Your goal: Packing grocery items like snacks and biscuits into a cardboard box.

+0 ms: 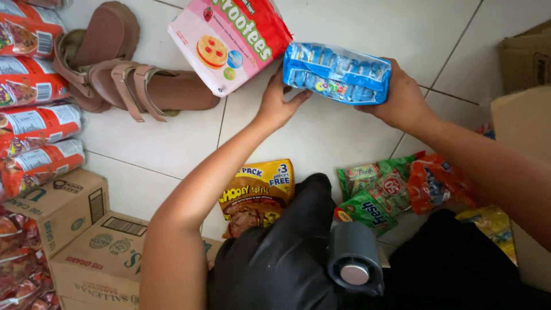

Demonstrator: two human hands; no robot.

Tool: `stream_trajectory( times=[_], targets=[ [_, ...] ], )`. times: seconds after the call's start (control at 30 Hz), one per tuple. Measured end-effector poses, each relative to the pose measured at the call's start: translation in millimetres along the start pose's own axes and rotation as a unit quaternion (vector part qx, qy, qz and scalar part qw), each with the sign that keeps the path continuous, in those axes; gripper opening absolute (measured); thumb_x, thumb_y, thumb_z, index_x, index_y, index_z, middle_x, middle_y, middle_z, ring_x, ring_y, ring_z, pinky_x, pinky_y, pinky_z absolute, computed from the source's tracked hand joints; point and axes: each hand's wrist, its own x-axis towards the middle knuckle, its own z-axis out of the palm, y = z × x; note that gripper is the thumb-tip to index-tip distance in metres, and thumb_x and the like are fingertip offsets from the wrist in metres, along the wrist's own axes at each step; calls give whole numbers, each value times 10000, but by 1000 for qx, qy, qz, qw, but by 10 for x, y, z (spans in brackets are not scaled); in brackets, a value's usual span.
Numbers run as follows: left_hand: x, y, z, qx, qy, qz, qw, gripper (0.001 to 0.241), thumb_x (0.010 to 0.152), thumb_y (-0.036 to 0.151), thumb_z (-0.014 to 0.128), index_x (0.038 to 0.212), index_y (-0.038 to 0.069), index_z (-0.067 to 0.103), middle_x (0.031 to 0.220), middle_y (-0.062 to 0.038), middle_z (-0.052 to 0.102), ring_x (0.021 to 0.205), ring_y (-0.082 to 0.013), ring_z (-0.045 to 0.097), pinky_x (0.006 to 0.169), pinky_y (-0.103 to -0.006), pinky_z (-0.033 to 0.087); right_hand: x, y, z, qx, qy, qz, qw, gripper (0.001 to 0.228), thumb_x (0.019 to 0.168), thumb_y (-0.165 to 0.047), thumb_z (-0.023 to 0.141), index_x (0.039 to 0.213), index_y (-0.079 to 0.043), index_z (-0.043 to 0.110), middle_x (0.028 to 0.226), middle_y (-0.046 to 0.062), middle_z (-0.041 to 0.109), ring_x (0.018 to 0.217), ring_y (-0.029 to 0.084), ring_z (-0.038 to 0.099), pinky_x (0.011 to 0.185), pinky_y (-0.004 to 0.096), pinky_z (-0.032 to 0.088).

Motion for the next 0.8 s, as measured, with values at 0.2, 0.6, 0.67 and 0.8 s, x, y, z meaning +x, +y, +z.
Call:
stream_trajectory(
  times=[0.2, 0.6, 0.67, 0.8],
  targets=[
    [-153, 12, 83, -102, 5, -38, 994, 628, 929, 225, 817, 1442, 52, 500, 1344, -113, 657, 1244, -234, 659, 1032, -389, 562, -66, 65, -13, 39, 1, 29, 999, 766, 765, -261, 923, 1347, 5, 503, 1208, 192, 704, 1123, 302, 703, 932, 412, 556],
    [-614, 1538, -199, -123, 35, 88, 988, 576, 966, 283, 821, 1362, 12, 503, 1213, -74, 644, 1131, -155, 632, 1037, -326, 530, -931, -974, -1306, 45, -129, 167, 977, 634, 705, -369, 924, 1208, -62, 690, 1014, 100, 783, 929, 186, 747, 874, 372, 580],
    [-625, 1928, -193, -121, 28, 81, 989, 584, 965, 300, 803, 1373, 11, 501, 1206, -66, 654, 1114, -146, 636, 1017, -316, 537, -1173, -941, -1557, 69, -122, 161, 977, 627, 697, -371, 921, 1205, -69, 711, 1011, 87, 784, 916, 180, 756, 857, 367, 590],
    [-635, 2696, -63, -119, -42, 151, 980, 587, 1053, 251, 775, 1456, -3, 432, 1331, -97, 620, 1186, -160, 616, 1098, -303, 530, -1738, -677, -2056, 188, -105, 115, 970, 630, 706, -338, 909, 1249, -77, 725, 1076, 69, 796, 954, 177, 771, 856, 365, 610]
  ],
)
